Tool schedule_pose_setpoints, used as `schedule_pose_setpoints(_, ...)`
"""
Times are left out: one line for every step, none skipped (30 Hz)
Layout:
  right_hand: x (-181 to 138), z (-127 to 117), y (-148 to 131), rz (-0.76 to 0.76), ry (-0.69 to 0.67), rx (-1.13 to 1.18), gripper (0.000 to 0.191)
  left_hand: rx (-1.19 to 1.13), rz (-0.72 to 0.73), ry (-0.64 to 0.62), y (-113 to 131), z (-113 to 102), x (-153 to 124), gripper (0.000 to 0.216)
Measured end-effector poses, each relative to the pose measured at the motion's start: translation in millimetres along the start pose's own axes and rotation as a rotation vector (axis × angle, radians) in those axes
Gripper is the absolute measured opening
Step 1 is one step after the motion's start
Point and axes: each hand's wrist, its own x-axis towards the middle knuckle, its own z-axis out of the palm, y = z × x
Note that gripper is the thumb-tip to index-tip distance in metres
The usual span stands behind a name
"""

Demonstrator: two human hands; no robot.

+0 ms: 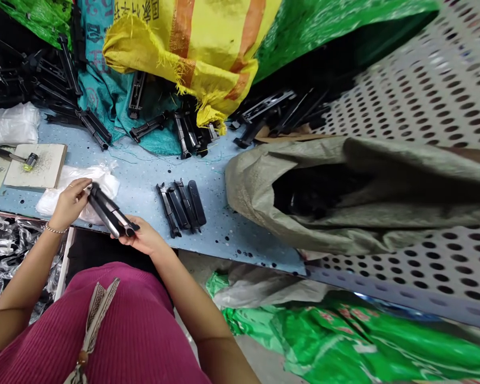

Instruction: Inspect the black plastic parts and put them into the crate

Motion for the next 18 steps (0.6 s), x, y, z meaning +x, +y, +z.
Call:
schedule_pose_setpoints(1.9,1.1,4.1,0.012,-0.003,0.017,0.026,-0.020,0.032,0.013,8.1,0.8,-4.8,0.046)
schedule_pose_setpoints(5.8,2.8,7.6,0.004,0.008,0.042,0.026,-0.037,0.080,0.012,18.5,2.4,-11.9,0.046)
schedule_pose_setpoints(10.7,4.7,10.3,-0.016,0.028,0.072,0.025,-0.054,0.142,-0.010,30.2,4.6,-21.0,0.047)
schedule_pose_setpoints(15.6,6.9,12.1,-0.043,0.053,0.099,0.025,-0.071,0.216,-0.048,41.9,6.9,-31.3,0.048)
schedule_pose_setpoints(19.7,9.1,13.1,-0.070,0.076,0.122,0.026,-0.085,0.291,-0.094,52.2,9.0,-42.1,0.048)
schedule_pose_setpoints(22.6,11.3,13.3,-0.099,0.096,0.139,0.027,-0.089,0.345,-0.134,60.1,10.5,-52.4,0.047)
schedule_pose_setpoints(24.1,13.4,12.9,-0.129,0.111,0.148,0.029,-0.078,0.372,-0.153,64.9,11.0,-61.6,0.045)
schedule_pose_setpoints(24.4,15.3,12.2,-0.158,0.121,0.148,0.030,-0.053,0.371,-0.144,66.4,10.5,-69.1,0.043)
schedule_pose_setpoints(23.8,17.1,11.6,-0.187,0.135,0.139,0.032,-0.020,0.350,-0.111,65.1,9.1,-74.7,0.042)
schedule_pose_setpoints(22.8,19.0,11.3,-0.221,0.159,0.123,0.032,0.010,0.318,-0.076,62.0,7.2,-78.3,0.043)
schedule_pose_setpoints(21.7,21.1,11.6,-0.254,0.191,0.095,0.033,0.029,0.294,-0.060,58.2,5.4,-80.3,0.047)
schedule_pose_setpoints(20.9,23.7,12.8,-0.279,0.225,0.048,0.033,0.035,0.291,-0.074,54.9,4.2,-81.0,0.054)
schedule_pose_setpoints(20.2,26.9,14.8,-0.301,0.259,-0.020,0.035,0.036,0.305,-0.116,53.0,3.8,-80.9,0.062)
schedule_pose_setpoints(19.6,30.9,17.6,-0.329,0.289,-0.105,0.039,0.038,0.323,-0.174,53.1,4.0,-80.4,0.069)
schedule_pose_setpoints(18.6,35.8,20.5,-0.361,0.301,-0.201,0.043,0.045,0.341,-0.231,55.4,4.2,-80.1,0.073)
schedule_pose_setpoints(16.8,41.3,23.0,-0.395,0.288,-0.296,0.045,0.056,0.354,-0.268,59.5,3.5,-80.5,0.074)
schedule_pose_setpoints(13.9,47.0,24.5,-0.428,0.247,-0.383,0.044,0.066,0.354,-0.281,64.9,0.6,-81.9,0.071)
schedule_pose_setpoints(9.6,52.6,24.2,-0.444,0.179,-0.458,0.041,0.075,0.338,-0.277,70.3,-5.4,-84.8,0.065)
